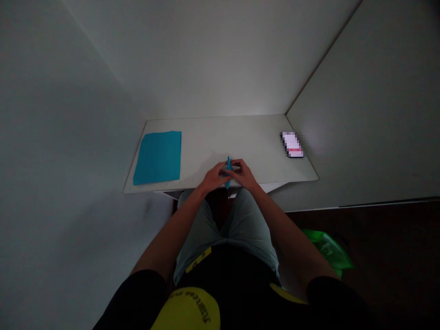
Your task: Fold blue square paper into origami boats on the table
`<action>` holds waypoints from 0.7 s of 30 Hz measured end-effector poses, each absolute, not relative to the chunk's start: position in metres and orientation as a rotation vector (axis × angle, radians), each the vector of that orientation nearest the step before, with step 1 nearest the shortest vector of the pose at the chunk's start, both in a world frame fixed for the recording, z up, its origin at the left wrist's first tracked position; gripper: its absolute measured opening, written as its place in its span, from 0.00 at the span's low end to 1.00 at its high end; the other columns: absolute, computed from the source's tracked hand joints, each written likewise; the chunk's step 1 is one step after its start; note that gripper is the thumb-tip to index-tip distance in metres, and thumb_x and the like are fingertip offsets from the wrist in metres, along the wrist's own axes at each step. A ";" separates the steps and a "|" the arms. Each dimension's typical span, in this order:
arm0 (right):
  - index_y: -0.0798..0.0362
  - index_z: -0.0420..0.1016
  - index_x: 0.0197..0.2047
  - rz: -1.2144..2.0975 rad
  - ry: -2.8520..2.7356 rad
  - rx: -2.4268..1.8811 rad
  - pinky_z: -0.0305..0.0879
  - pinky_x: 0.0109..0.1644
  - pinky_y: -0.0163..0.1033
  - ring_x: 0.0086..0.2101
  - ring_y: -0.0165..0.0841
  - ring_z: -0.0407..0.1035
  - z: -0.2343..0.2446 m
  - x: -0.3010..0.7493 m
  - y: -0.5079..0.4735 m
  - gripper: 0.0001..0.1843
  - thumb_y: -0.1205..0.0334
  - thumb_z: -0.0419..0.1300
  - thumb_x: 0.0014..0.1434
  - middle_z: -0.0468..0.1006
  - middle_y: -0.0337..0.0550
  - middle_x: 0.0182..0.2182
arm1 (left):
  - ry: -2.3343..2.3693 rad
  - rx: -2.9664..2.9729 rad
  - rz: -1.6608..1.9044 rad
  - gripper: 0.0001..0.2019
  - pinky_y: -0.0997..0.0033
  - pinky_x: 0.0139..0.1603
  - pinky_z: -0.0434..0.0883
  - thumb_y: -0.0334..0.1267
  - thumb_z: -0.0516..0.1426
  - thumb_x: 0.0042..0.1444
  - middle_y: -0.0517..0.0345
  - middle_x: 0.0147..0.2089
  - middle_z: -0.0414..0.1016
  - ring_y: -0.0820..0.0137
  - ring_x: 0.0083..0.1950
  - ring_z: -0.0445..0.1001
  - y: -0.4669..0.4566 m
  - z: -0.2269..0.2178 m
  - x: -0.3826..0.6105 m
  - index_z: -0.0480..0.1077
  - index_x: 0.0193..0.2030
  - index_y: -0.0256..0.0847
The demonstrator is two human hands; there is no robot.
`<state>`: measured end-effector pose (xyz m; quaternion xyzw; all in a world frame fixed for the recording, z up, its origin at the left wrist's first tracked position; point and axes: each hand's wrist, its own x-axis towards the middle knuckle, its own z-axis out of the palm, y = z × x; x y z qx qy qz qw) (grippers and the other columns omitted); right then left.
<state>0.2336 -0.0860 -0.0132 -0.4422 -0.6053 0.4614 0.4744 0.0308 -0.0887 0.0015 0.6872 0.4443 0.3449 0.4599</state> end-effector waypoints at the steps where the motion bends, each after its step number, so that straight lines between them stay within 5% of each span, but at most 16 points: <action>1: 0.45 0.74 0.52 1.126 -1.480 -1.084 0.82 0.52 0.53 0.55 0.46 0.80 -0.014 0.234 -0.086 0.29 0.39 0.77 0.58 0.83 0.51 0.56 | 1.069 1.711 0.858 0.37 0.52 0.66 0.79 0.47 0.72 0.61 0.46 0.72 0.78 0.52 0.65 0.82 -0.088 0.001 0.031 0.72 0.75 0.47; 4: 0.45 0.74 0.52 1.127 -1.481 -1.095 0.83 0.54 0.53 0.56 0.46 0.80 -0.016 0.235 -0.085 0.28 0.40 0.77 0.58 0.83 0.50 0.56 | 1.016 1.748 0.868 0.37 0.52 0.67 0.78 0.48 0.73 0.60 0.45 0.74 0.74 0.52 0.67 0.80 -0.086 -0.002 0.030 0.72 0.75 0.47; 12: 0.44 0.74 0.57 1.129 -1.486 -1.080 0.82 0.59 0.56 0.62 0.49 0.78 -0.021 0.242 -0.084 0.27 0.42 0.73 0.62 0.83 0.52 0.59 | 1.027 1.723 0.839 0.34 0.60 0.53 0.80 0.48 0.69 0.65 0.44 0.72 0.74 0.63 0.50 0.85 -0.082 -0.013 0.026 0.71 0.76 0.48; 21: 0.46 0.78 0.63 0.985 -1.565 -1.088 0.77 0.66 0.58 0.65 0.51 0.75 -0.017 0.246 -0.086 0.25 0.45 0.64 0.68 0.81 0.53 0.64 | 1.092 1.715 0.900 0.35 0.60 0.55 0.81 0.46 0.66 0.66 0.45 0.70 0.74 0.64 0.49 0.81 -0.082 -0.017 0.028 0.69 0.78 0.46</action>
